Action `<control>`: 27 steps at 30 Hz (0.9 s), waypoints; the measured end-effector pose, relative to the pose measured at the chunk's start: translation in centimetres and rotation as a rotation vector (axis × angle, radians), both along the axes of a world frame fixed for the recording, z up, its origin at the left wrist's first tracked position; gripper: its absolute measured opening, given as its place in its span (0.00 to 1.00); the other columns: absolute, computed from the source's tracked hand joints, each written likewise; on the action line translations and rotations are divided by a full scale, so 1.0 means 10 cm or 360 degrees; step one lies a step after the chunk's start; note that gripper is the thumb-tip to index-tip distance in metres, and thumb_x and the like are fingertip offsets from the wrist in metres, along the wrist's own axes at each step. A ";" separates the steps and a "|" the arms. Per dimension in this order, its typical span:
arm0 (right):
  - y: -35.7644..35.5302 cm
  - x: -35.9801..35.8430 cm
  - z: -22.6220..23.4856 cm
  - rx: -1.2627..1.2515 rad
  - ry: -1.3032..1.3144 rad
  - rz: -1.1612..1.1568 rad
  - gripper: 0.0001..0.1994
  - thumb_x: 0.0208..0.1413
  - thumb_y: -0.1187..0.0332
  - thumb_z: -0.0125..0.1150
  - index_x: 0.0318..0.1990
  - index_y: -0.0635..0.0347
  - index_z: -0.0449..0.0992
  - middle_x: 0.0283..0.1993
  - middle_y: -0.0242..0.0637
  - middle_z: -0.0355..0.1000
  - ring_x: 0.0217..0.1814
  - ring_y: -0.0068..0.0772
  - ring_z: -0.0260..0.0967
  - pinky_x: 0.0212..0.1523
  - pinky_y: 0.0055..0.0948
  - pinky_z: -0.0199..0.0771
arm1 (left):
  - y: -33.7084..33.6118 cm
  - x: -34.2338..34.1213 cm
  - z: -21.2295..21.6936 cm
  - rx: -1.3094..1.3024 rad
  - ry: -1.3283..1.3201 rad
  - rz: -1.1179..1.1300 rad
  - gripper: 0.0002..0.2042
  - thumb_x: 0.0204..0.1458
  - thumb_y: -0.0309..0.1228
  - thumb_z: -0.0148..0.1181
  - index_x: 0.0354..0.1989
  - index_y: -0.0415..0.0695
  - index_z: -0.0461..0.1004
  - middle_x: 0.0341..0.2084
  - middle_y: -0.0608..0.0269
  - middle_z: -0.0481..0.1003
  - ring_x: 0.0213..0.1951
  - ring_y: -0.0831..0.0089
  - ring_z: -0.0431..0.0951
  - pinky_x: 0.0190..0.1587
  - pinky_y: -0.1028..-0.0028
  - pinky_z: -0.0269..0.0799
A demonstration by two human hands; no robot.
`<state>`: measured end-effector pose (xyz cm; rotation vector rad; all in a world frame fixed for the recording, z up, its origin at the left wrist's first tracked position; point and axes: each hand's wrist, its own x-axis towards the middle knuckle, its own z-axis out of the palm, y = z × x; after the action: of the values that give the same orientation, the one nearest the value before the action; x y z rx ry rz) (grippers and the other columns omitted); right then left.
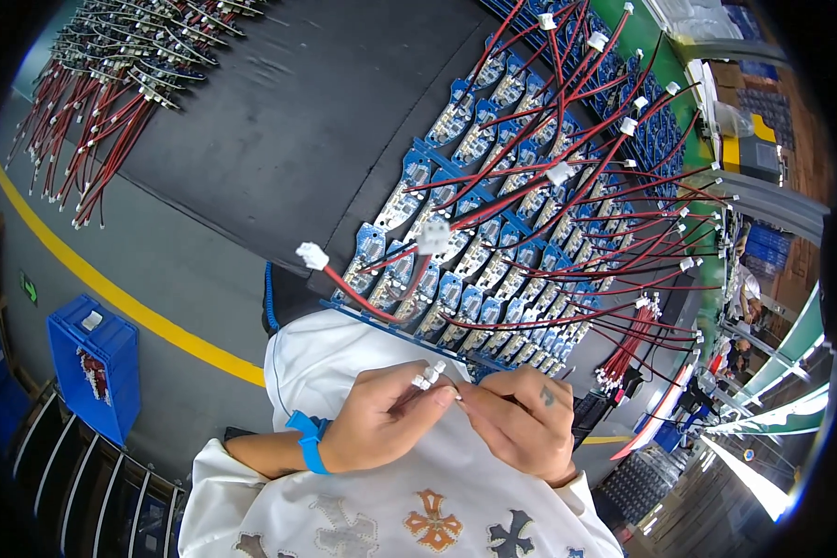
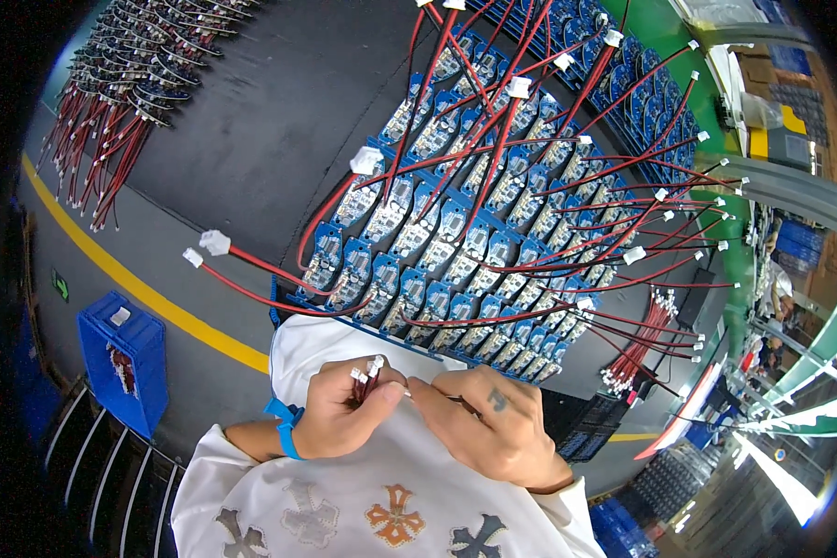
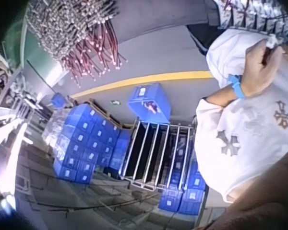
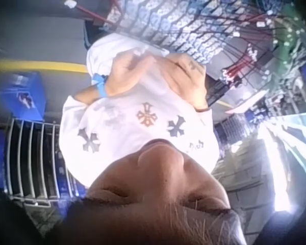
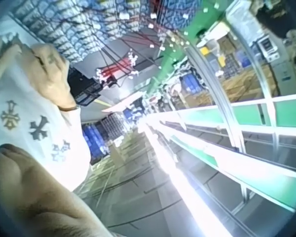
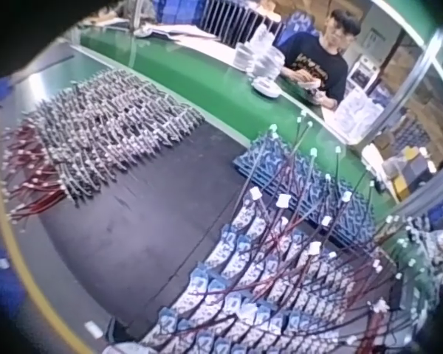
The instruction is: The person assembles red wires, white connectors, and blue components onto circuit boards by hand.
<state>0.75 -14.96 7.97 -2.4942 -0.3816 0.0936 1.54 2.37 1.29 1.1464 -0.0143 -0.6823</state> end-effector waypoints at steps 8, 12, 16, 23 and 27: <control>0.00 0.07 0.01 0.0067 0.0115 -0.0077 0.12 0.32 0.81 0.69 0.30 0.59 0.80 0.28 0.31 0.72 0.24 0.26 0.66 0.19 0.23 0.63 | -0.02 -0.03 -0.08 -0.0014 -0.0066 0.0120 0.03 0.52 0.22 0.59 0.33 0.33 0.75 0.16 0.73 0.66 0.18 0.89 0.58 0.19 0.83 0.50; -0.07 0.18 -0.05 -0.0053 0.0117 -0.0116 0.10 0.35 0.79 0.67 0.29 0.60 0.79 0.29 0.32 0.71 0.26 0.31 0.67 0.22 0.27 0.66 | 0.08 -0.03 0.01 0.0061 0.0154 0.0258 0.04 0.53 0.22 0.59 0.33 0.33 0.78 0.16 0.73 0.67 0.18 0.90 0.60 0.18 0.83 0.51; -0.01 0.30 -0.12 -0.0454 0.0024 -0.0149 0.07 0.37 0.78 0.66 0.27 0.61 0.78 0.28 0.35 0.72 0.27 0.35 0.69 0.25 0.30 0.66 | 0.43 0.02 0.16 -0.0939 -0.0218 0.0130 0.08 0.56 0.25 0.53 0.28 0.36 0.75 0.20 0.58 0.73 0.17 0.72 0.67 0.18 0.75 0.59; 0.04 0.37 -0.05 -0.0705 0.0152 0.0025 0.07 0.37 0.78 0.65 0.28 0.60 0.77 0.28 0.33 0.71 0.27 0.36 0.69 0.22 0.32 0.65 | 0.22 0.15 0.37 -0.1795 -0.0648 0.0191 0.08 0.57 0.30 0.55 0.36 0.40 0.79 0.10 0.67 0.60 0.09 0.79 0.55 0.11 0.76 0.47; 0.06 0.41 0.00 -0.0784 0.0223 0.0069 0.08 0.37 0.77 0.65 0.28 0.59 0.76 0.28 0.31 0.70 0.27 0.36 0.69 0.21 0.33 0.65 | 0.23 0.16 0.36 -0.1808 -0.0702 0.0172 0.06 0.56 0.26 0.56 0.34 0.38 0.79 0.10 0.67 0.60 0.09 0.78 0.56 0.12 0.77 0.47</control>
<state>4.87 -14.32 7.93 -2.9390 -0.3896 0.4234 3.17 4.68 4.93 0.1678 -0.6322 -0.2154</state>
